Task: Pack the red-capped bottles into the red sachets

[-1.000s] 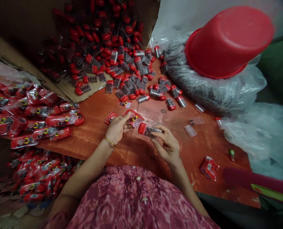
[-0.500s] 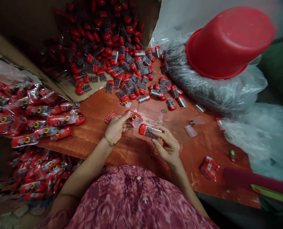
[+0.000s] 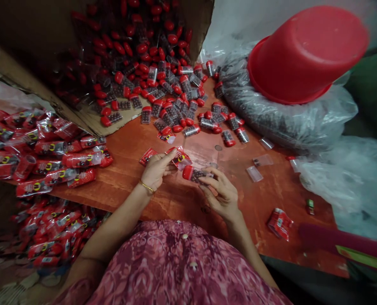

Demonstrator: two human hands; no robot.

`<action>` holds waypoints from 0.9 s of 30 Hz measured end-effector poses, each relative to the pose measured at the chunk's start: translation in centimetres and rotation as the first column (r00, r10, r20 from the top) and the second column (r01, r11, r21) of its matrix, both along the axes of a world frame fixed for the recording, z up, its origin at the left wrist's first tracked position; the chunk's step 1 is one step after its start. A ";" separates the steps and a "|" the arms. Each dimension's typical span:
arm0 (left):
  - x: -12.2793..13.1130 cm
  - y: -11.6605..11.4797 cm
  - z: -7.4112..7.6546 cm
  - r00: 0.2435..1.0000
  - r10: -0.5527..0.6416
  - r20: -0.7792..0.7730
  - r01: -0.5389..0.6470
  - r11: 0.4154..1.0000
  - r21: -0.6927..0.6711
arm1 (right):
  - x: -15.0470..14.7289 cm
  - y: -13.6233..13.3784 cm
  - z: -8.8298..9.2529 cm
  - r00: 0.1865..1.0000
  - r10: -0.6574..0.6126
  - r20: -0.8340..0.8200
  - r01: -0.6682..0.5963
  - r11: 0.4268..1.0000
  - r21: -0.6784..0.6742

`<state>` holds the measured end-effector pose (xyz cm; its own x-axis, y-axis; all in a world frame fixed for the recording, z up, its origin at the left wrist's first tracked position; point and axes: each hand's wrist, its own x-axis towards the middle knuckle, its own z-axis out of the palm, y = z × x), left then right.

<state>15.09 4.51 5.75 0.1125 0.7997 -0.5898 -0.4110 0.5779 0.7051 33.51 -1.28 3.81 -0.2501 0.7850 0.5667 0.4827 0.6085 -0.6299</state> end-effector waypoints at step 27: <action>4.1 -1.9 -1.2 0.930 0.191 0.313 -0.195 0.981 -0.018 | -3.2 0.5 -2.2 0.936 -0.325 -0.139 0.320 0.946 -0.058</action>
<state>19.15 2.57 4.53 0.1317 0.8319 -0.5391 -0.7139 0.4569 0.5306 30.27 -0.78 1.60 0.1021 0.8290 0.5498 0.5516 0.4127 -0.7249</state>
